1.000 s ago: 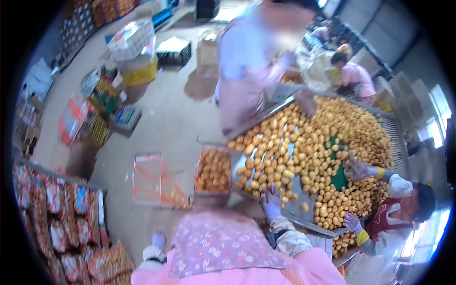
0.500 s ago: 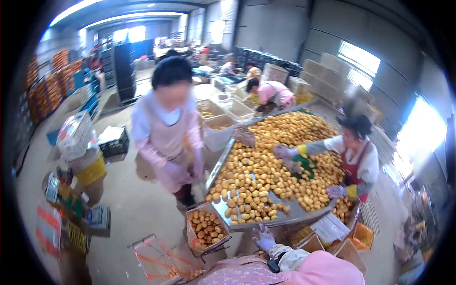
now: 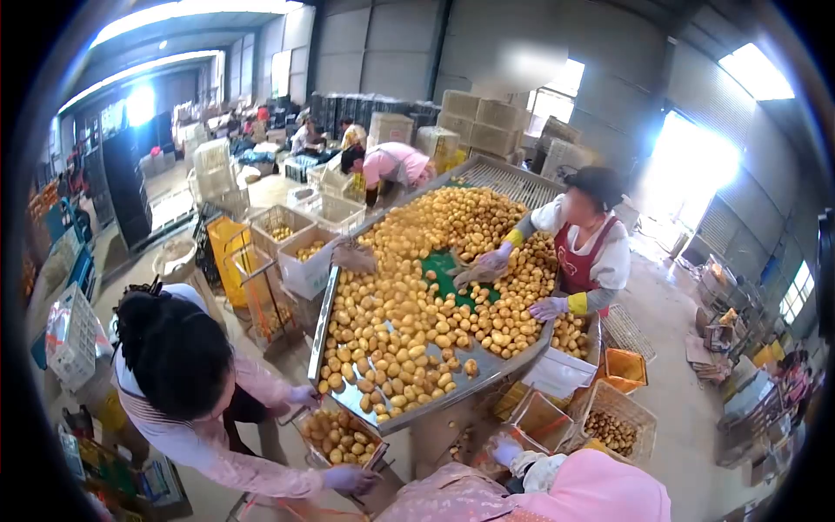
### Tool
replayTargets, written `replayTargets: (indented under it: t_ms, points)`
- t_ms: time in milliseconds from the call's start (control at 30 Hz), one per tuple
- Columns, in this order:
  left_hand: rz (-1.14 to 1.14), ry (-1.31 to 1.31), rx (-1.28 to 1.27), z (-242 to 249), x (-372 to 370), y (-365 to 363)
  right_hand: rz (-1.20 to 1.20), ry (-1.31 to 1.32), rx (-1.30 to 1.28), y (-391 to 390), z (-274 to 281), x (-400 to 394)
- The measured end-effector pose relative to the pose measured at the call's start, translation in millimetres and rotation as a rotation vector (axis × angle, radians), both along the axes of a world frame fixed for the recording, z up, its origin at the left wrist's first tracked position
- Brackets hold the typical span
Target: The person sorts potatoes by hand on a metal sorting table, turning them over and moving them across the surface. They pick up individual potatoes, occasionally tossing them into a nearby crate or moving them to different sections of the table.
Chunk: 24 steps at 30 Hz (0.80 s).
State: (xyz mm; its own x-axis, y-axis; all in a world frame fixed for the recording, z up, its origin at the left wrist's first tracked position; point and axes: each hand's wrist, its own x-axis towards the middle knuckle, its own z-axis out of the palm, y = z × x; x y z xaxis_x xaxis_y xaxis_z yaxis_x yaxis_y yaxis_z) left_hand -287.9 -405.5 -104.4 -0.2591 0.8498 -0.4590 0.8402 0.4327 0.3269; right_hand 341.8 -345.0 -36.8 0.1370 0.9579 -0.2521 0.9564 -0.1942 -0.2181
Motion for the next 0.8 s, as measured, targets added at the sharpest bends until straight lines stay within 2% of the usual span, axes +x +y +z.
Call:
replayTargets:
  t_ms: [67,100,133,267,333,367,433,500,533,567,633,667,700,733,767,800]
  points:
    - [0.024,-0.005,-0.008,4,-5,-18,0.055,-0.218,0.301,15,-33,16]
    - [0.039,-0.011,-0.006,2,-7,-31,-0.178,0.078,0.395,25,32,-15]
    - [0.052,-0.016,0.000,1,-8,-43,-0.123,0.056,0.485,40,54,-23]
    - [0.062,-0.045,0.105,-5,1,-79,0.026,0.141,0.508,113,107,-35]
    - [-0.076,-0.014,0.339,-9,14,-77,0.038,-0.058,0.293,147,111,-36]
    - [-0.177,0.023,0.490,-16,21,-67,0.057,-0.044,0.268,169,109,-30]
    - [0.427,-0.329,0.188,-24,64,-47,0.090,-0.150,0.195,198,83,-13]
    - [0.913,-0.923,0.464,-82,90,-40,0.099,-0.202,0.128,213,68,-4]
    - [0.771,-0.630,0.235,-49,107,-23,0.060,-0.274,0.094,223,61,-4]
    - [0.597,-0.352,0.010,32,134,15,0.091,-0.265,0.075,226,57,-3]
    - [0.880,-0.658,0.165,-78,135,-1,0.243,-0.250,0.046,239,74,0]
    - [0.638,-0.362,-0.083,69,176,60,0.311,-0.251,0.054,244,72,4]
    - [0.984,-1.078,0.418,-19,166,45,0.331,-0.253,0.034,250,73,7]
    - [0.860,-0.918,0.286,-88,169,12,0.394,-0.203,0.010,253,73,9]
    - [0.730,-0.763,0.152,-59,186,35,0.453,-0.151,-0.016,254,76,10]
    - [0.752,-0.753,0.137,-47,203,48,0.480,-0.146,-0.005,256,81,7]
